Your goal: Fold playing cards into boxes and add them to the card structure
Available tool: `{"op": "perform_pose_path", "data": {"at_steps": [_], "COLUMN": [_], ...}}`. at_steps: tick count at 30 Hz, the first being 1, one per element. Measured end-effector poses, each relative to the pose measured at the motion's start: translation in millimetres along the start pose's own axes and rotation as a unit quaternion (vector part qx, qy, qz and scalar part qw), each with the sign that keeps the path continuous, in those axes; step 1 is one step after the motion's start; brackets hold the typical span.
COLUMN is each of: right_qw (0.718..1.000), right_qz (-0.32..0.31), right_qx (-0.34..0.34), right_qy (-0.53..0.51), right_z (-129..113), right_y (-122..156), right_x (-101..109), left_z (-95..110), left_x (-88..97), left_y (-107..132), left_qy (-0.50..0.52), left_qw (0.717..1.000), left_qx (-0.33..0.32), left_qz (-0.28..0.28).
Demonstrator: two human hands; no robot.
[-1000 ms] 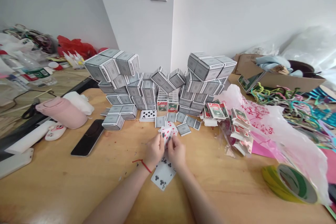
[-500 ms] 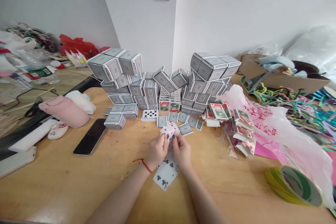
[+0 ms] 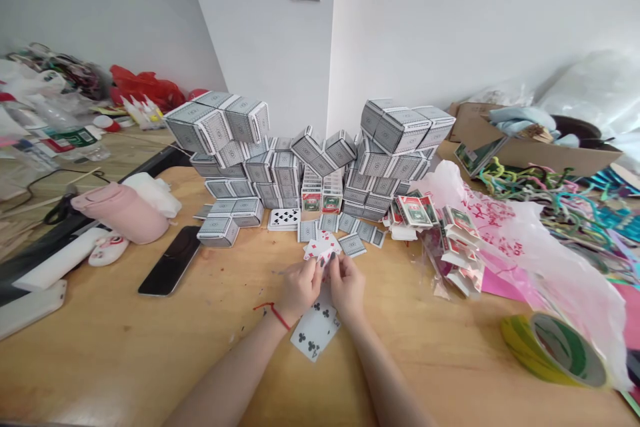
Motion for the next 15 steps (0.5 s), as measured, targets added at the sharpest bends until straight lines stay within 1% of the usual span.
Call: {"op": "perform_pose_path", "data": {"at_steps": [2, 4, 6, 7, 9, 11, 13, 15], "right_qw": [0.998, 0.992, 0.986, 0.985, 0.987, 0.989, 0.985, 0.973], "right_qz": [-0.038, -0.095, -0.139, -0.149, -0.149, -0.135, -0.108, -0.071], "right_qx": [0.011, 0.026, 0.034, 0.035, 0.040, 0.049, 0.060, 0.061], "right_qy": [-0.041, -0.082, -0.088, -0.077, -0.036, 0.033, 0.123, 0.210], "right_z": [-2, -4, -5, -5, -4, -3, -3, -3], "right_y": [-3, -5, -6, -6, -5, -4, -2, 0], "right_x": [-5, -12, -18, -19, -20, -19, -18, -15], "left_z": [-9, -19, -26, -28, -29, -27, -24, -20], "left_x": [0.3, 1.1, 1.7, 1.7, 0.8, -1.3, -4.2, -7.7], "left_y": [0, 0, 1, 1, 2, 2, 3, 2], "left_qy": [0.007, 0.015, 0.022, 0.025, 0.030, 0.037, 0.049, 0.063], "left_qw": [0.999, 0.995, 0.990, 0.988, 0.987, 0.987, 0.989, 0.990], "left_qx": [0.040, 0.088, 0.125, 0.135, 0.143, 0.142, 0.136, 0.123], "left_qz": [0.016, 0.038, 0.058, 0.064, 0.066, 0.056, 0.040, 0.021]}}
Point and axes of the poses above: each hand's wrist, its own y-axis away from the middle knuckle, its own x-axis out of the back of the hand, z = x × y, the point moved 6 cm from there along -y, towards the middle knuckle, and after that the axes turned 12 degrees about -z, right-handed, at the moved point
